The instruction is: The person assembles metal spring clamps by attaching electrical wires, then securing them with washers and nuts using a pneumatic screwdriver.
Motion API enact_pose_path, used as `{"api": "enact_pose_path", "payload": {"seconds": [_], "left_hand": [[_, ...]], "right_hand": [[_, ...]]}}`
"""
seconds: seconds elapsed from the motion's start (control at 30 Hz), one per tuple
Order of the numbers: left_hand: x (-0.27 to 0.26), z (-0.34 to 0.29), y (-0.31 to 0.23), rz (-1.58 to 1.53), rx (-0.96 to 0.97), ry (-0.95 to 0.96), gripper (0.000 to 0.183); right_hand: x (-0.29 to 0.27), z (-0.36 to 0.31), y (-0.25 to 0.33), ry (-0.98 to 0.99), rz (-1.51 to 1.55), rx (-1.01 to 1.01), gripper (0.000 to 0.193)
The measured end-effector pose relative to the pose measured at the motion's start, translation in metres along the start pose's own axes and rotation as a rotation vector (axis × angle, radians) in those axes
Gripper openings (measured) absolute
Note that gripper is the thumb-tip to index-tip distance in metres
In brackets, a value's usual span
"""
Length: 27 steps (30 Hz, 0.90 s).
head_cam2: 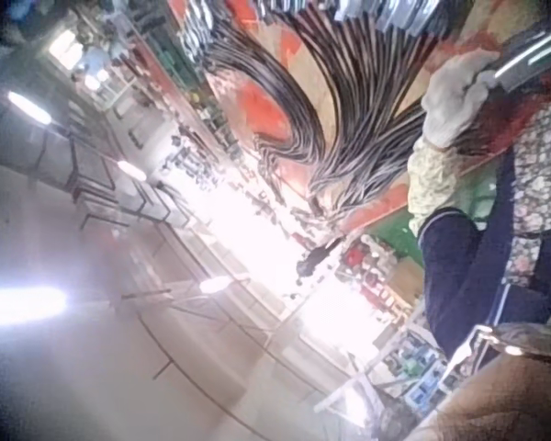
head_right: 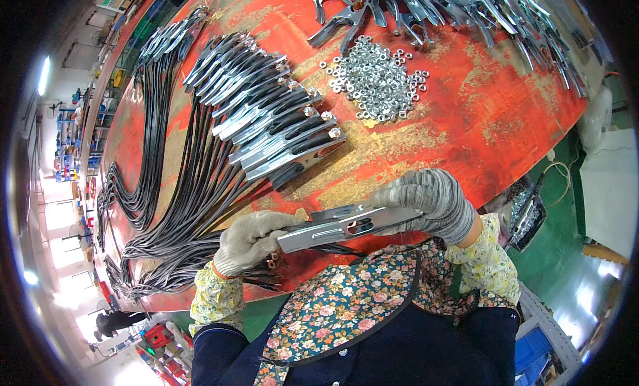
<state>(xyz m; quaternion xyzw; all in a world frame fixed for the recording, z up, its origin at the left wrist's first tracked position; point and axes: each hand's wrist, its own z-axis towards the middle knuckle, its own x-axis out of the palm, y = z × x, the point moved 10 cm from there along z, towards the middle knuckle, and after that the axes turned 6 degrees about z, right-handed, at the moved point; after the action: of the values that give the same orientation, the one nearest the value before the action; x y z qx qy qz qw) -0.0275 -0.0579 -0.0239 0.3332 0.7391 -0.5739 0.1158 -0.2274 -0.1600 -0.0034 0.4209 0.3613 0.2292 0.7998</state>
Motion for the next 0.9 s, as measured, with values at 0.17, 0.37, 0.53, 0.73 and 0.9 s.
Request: {"api": "enact_pose_path", "payload": {"seconds": [0.17,0.37,0.53,0.73,0.9], "left_hand": [[0.002,-0.004,0.005,-0.075,0.023,0.093,0.039],[0.005,-0.008,0.014,-0.155,-0.047,0.128,0.037],[0.009,-0.005,0.003,-0.126,0.131,0.167,0.032],[-0.015,-0.014,0.014,-0.03,-0.004,-0.027,0.026],[-0.02,-0.022,0.011,0.011,0.043,-0.221,0.025]], "right_hand": [[0.005,0.004,-0.005,0.04,0.117,-0.05,0.04],[0.006,0.012,0.008,0.094,0.111,-0.134,0.038],[0.066,0.034,0.013,0.315,-0.068,-0.068,0.03],[0.082,0.023,-0.027,0.151,0.563,0.28,0.031],[0.076,0.009,-0.042,0.085,0.718,0.483,0.042]]}}
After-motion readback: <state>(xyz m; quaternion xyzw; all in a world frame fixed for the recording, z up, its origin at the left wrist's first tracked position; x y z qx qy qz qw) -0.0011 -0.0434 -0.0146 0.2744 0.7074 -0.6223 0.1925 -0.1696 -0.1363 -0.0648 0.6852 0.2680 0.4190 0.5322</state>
